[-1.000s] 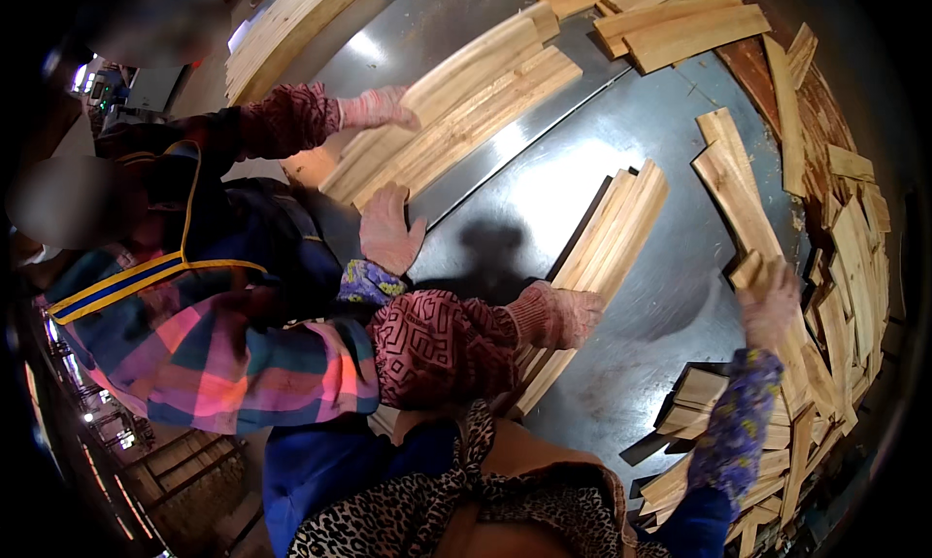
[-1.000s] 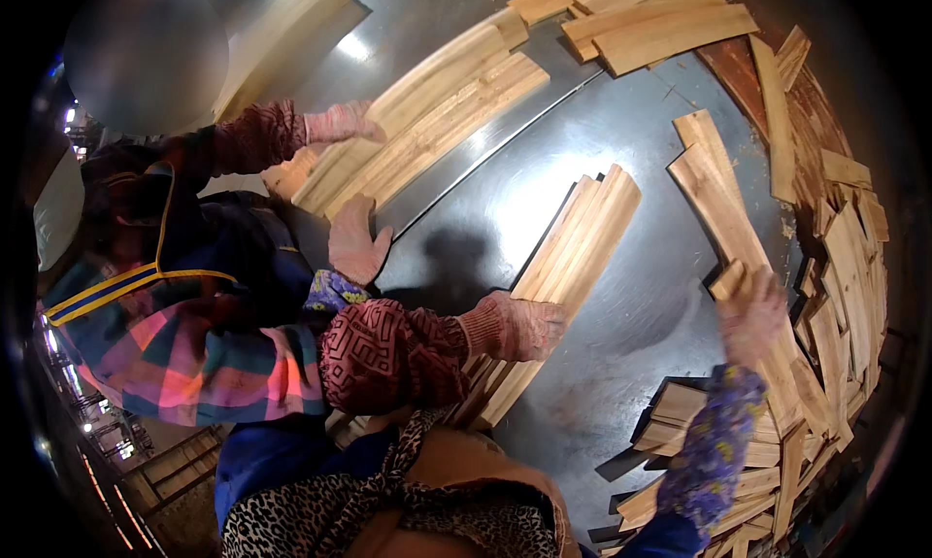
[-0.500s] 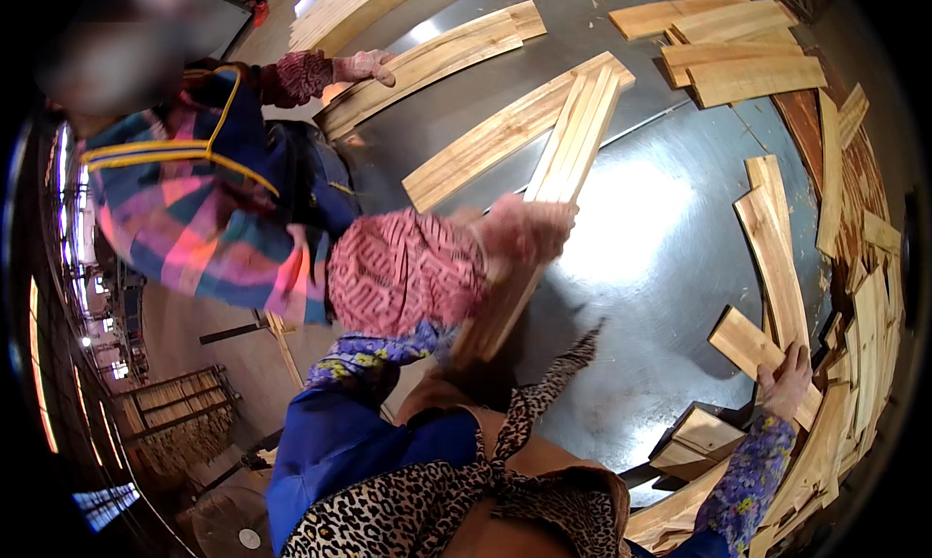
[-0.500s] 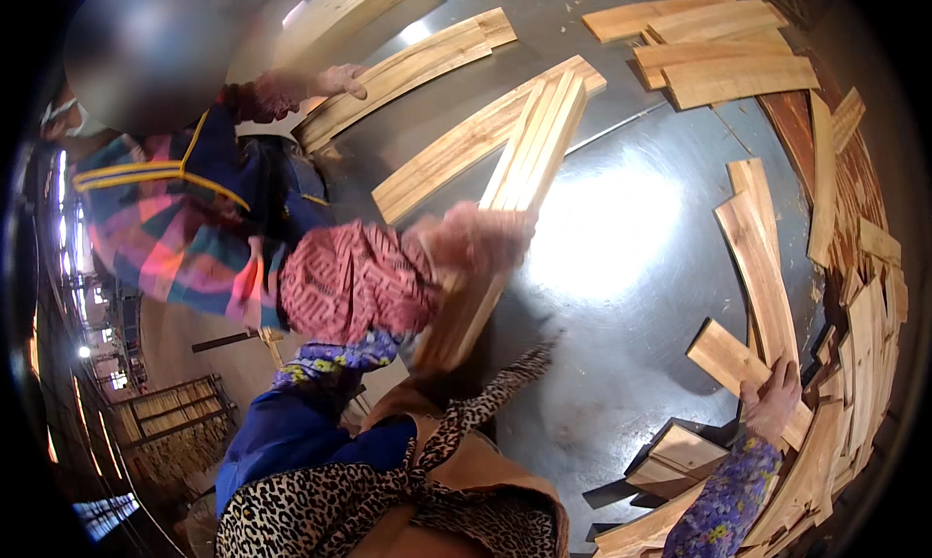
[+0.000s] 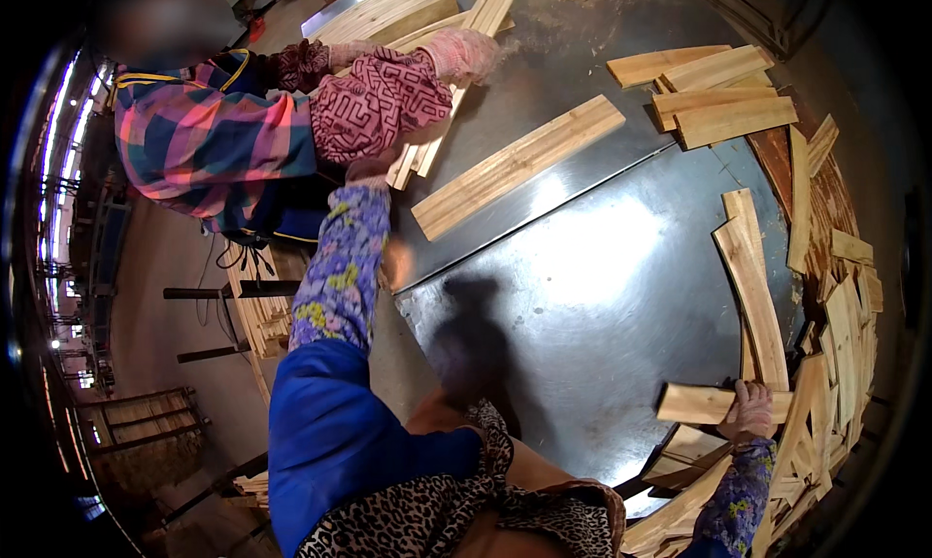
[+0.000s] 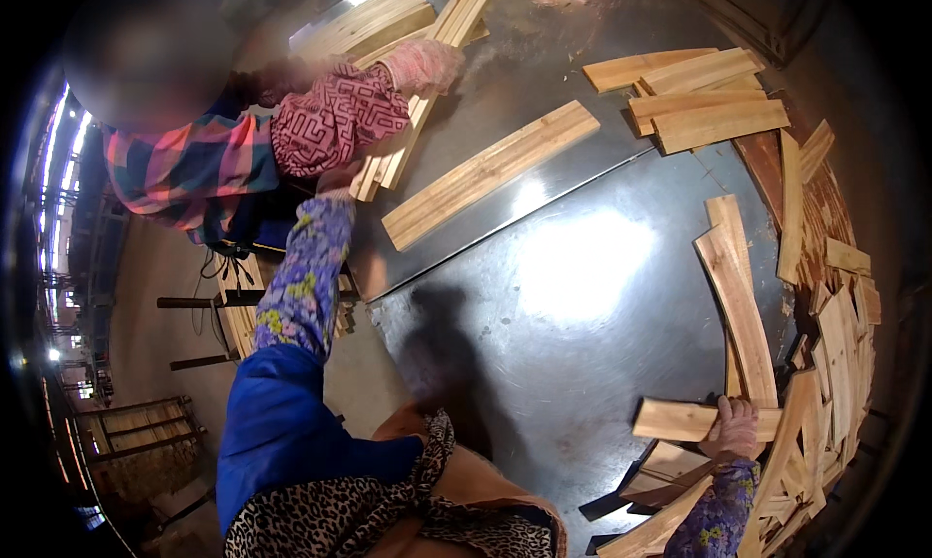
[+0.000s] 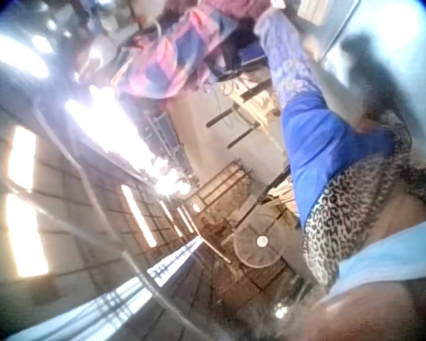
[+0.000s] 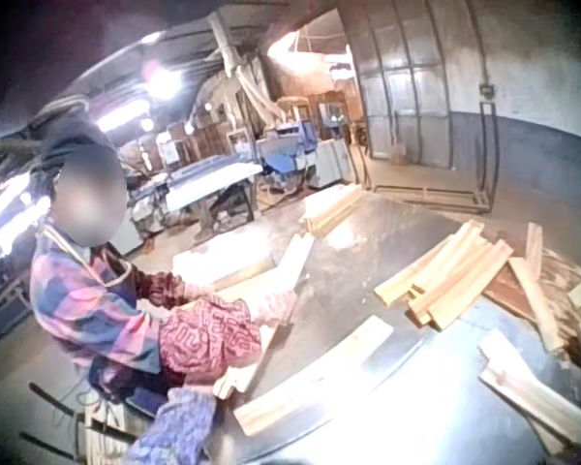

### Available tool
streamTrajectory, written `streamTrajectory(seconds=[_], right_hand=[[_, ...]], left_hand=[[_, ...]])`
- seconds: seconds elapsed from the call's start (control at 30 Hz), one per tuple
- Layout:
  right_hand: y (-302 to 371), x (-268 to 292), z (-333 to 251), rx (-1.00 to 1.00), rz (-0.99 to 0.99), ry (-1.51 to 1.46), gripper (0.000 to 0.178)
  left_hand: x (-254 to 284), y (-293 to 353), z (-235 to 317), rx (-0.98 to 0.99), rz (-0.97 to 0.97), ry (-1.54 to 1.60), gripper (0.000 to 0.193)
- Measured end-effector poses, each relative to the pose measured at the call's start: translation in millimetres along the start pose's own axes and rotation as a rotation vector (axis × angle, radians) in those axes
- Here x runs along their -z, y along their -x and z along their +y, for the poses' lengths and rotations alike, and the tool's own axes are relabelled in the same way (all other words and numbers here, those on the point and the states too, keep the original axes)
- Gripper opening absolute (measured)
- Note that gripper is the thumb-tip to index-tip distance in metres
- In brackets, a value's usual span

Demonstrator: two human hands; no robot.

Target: The person sorts and stacks wooden planks on a metal table. They pick up planks from a pile, align them, and place them into neat stacks.

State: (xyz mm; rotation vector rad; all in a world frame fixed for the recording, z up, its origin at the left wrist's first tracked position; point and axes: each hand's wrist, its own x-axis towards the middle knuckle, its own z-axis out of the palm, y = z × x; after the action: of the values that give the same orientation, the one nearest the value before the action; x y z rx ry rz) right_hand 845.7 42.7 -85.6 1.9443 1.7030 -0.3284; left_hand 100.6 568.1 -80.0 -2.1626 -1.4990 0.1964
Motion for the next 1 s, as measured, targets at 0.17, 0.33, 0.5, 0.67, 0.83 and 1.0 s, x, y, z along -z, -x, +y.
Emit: streamTrajectory(seconds=[0.17, 0.33, 0.5, 0.67, 0.83, 1.0], right_hand=[[-41.0, 64.3, -76.8, -0.038, 0.112, -0.239, 0.11], [-105.2, 86.3, -167.2, -0.229, 0.177, -1.187, 0.075], [-138.8, 97.0, -241.7, -0.032, -0.163, -1.585, 0.072], [-116.2, 108.1, -102.6, -0.061, 0.355, -0.494, 0.093], [-46.5, 26.3, 65.4, -0.492, 0.137, -0.392, 0.108], [-36.6, 17.1, 36.7, -0.484, 0.249, -0.237, 0.105]], left_hand=[[-11.8, 52.9, 20.2, 0.33, -0.022, 0.439, 0.052], [72.5, 122.7, 215.2, 0.158, 0.08, 1.248, 0.065], [149.7, 220.7, 388.2, -0.295, -0.731, 2.301, 0.079], [161.7, 211.9, 360.7, 0.093, -1.123, 2.272, 0.088], [120.5, 229.1, 392.0, -0.286, -1.046, 2.138, 0.102], [52.2, 230.8, 436.8, -0.768, -0.552, 1.797, 0.103]])
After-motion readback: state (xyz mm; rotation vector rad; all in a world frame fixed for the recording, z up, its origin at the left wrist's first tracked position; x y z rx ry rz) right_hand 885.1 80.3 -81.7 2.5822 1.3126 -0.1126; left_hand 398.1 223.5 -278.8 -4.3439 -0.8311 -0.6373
